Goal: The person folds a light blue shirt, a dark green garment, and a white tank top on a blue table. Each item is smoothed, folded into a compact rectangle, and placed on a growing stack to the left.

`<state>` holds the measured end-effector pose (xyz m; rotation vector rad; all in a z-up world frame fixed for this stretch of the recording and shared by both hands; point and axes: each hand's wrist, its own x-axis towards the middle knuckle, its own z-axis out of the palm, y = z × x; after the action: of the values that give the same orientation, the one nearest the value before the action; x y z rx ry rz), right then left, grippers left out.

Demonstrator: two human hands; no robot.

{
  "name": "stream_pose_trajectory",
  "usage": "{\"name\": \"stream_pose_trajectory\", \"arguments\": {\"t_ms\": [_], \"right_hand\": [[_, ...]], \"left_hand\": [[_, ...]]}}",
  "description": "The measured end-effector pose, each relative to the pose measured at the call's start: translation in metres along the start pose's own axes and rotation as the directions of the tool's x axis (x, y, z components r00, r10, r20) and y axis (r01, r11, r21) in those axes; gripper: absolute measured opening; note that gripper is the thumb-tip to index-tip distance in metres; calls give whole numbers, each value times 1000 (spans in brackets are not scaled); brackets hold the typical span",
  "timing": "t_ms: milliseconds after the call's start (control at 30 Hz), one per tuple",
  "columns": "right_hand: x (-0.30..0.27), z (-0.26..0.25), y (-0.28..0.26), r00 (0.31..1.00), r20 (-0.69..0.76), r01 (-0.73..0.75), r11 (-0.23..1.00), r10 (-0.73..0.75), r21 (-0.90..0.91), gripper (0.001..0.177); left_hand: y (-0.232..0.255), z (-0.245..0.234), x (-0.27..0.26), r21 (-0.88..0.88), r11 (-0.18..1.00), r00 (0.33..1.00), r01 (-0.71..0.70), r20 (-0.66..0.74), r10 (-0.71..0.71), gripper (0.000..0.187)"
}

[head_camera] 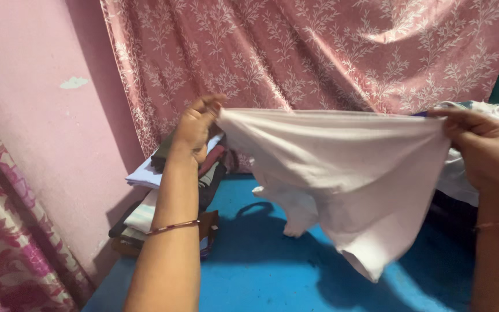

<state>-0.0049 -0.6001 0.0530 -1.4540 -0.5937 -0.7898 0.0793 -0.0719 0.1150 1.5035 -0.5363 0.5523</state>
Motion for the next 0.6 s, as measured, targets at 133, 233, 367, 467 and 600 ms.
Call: {"name": "stream_pose_trajectory", "arguments": {"t_ms": [133,233,367,467,600], "right_hand": [[0,-7,-12,999,26,16,984,-21,175,28],[1,-13,-19,998,-19,56,983,-60,-172,28],[9,-25,-21,993,-56,104,994,-104,8,32],[13,-34,-11,993,-73,103,981,-92,165,36],[10,-29,18,999,38,-45,967,37,251,42]], "left_hand": [[33,7,-5,87,994,997,69,-52,-65,16],[72,10,-13,-94,996,999,4,-41,-8,16],[115,7,-29,-3,997,996,-79,40,79,17],[117,1,-26,-435,898,972,57,228,49,18],[45,31,4,1,981,981,192,35,-192,21]]}}
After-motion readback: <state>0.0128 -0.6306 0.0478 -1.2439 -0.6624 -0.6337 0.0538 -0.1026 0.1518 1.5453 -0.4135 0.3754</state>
